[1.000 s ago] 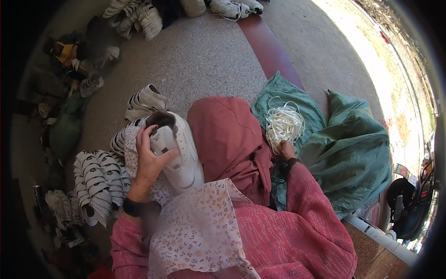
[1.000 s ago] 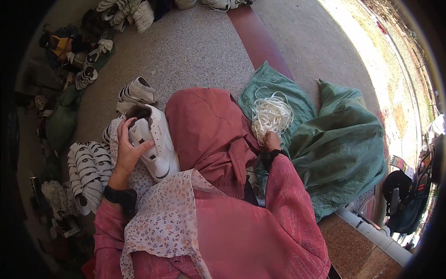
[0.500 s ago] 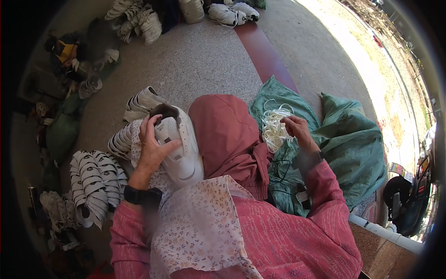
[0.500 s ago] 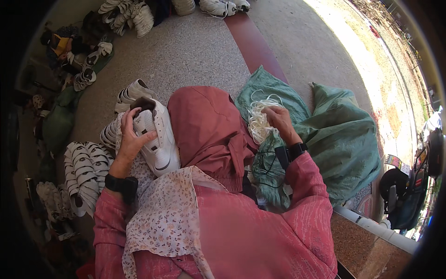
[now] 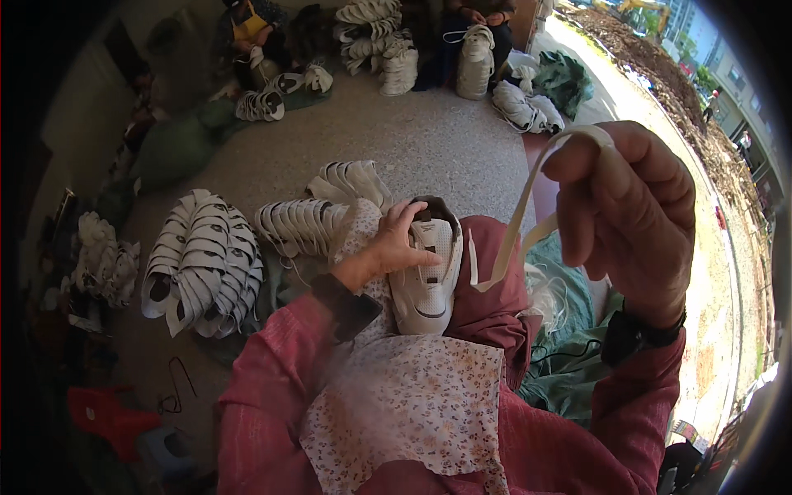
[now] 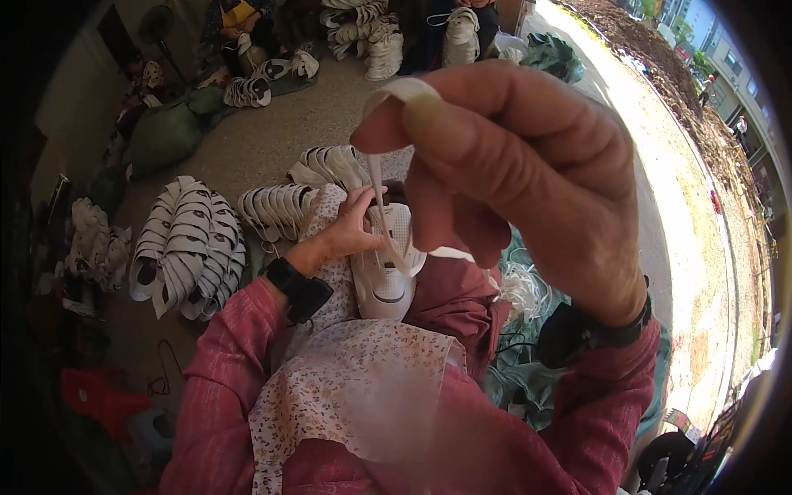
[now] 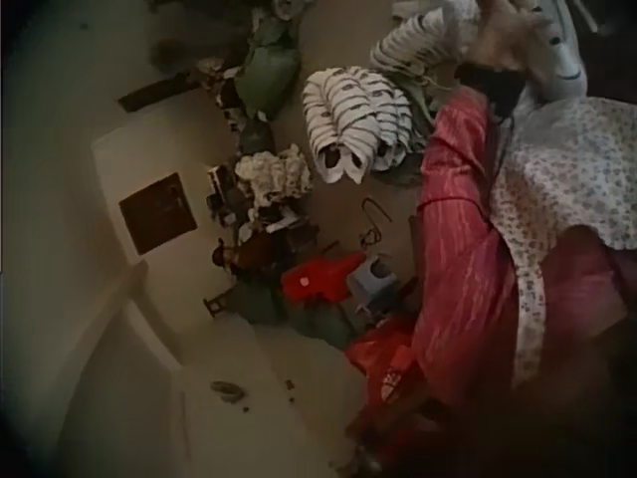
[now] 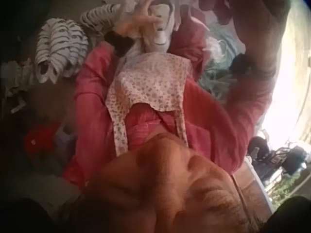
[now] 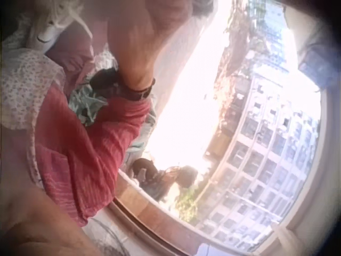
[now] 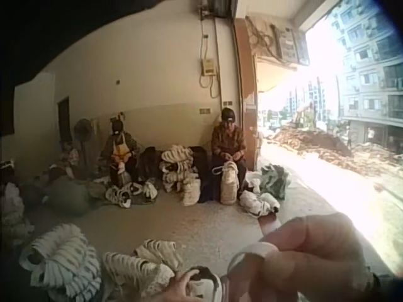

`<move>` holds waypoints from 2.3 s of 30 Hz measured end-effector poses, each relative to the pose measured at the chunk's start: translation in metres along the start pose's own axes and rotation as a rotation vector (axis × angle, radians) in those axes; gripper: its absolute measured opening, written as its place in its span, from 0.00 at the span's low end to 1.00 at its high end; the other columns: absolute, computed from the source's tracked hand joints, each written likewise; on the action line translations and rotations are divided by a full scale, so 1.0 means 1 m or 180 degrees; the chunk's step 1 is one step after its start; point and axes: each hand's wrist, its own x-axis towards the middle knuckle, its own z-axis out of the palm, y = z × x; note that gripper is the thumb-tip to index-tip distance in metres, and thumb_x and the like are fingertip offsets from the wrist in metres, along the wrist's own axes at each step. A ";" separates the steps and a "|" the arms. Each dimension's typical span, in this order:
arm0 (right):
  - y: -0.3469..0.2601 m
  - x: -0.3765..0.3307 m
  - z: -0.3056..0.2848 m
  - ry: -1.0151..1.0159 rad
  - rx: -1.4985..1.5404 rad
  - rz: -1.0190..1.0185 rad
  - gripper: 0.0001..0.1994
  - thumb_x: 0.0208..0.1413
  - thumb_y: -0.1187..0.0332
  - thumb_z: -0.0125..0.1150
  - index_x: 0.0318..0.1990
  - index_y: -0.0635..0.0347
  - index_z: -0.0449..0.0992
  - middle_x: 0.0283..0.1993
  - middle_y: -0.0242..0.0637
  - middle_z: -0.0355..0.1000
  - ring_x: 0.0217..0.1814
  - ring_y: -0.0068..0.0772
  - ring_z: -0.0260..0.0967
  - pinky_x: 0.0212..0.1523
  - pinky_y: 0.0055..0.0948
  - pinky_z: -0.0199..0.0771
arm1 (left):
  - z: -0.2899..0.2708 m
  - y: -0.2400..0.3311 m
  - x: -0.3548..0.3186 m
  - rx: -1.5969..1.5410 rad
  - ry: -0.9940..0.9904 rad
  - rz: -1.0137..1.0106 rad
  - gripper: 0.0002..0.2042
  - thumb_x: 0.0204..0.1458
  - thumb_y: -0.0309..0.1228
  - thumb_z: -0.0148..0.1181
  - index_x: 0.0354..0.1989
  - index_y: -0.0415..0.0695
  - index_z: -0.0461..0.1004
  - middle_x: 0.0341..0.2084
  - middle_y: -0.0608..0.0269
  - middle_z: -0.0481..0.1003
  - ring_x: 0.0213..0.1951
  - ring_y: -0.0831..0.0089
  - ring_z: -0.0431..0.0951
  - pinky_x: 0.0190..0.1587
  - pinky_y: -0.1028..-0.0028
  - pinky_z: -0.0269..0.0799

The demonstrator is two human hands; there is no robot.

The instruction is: The person sits on the floor and threads a white shoelace through the eyelets of a white sneaker. They pull the lace through the holes and adjust the tension repeatedly. Other workers are visible in the background performing similar tasks.

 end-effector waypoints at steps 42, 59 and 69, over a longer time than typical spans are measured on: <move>0.196 -0.131 -0.104 -0.0039 0.3543 0.0531 0.20 0.72 0.58 0.43 0.27 0.58 0.68 0.40 0.36 0.71 0.24 0.22 0.55 0.21 0.25 0.55 | -0.154 0.024 -0.174 -0.5132 0.1661 0.0011 0.18 0.68 0.42 0.45 0.25 0.48 0.68 0.32 0.66 0.73 0.37 0.71 0.72 0.35 0.70 0.68; 0.309 -0.347 -0.367 0.3346 0.4369 0.0206 0.10 0.68 0.69 0.47 0.47 0.67 0.71 0.40 0.43 0.75 0.39 0.34 0.74 0.38 0.33 0.72 | -0.260 -0.204 -0.262 -0.4845 0.4981 -0.0401 0.17 0.70 0.40 0.37 0.41 0.46 0.72 0.38 0.60 0.78 0.35 0.68 0.78 0.35 0.74 0.75; 0.281 -0.284 -0.358 0.4019 0.1909 0.0491 0.15 0.66 0.73 0.50 0.57 0.70 0.70 0.37 0.39 0.74 0.37 0.30 0.73 0.45 0.29 0.78 | -0.203 -0.103 -0.118 -0.3087 0.2763 -0.0917 0.11 0.62 0.39 0.56 0.41 0.45 0.76 0.29 0.69 0.78 0.26 0.81 0.72 0.21 0.81 0.58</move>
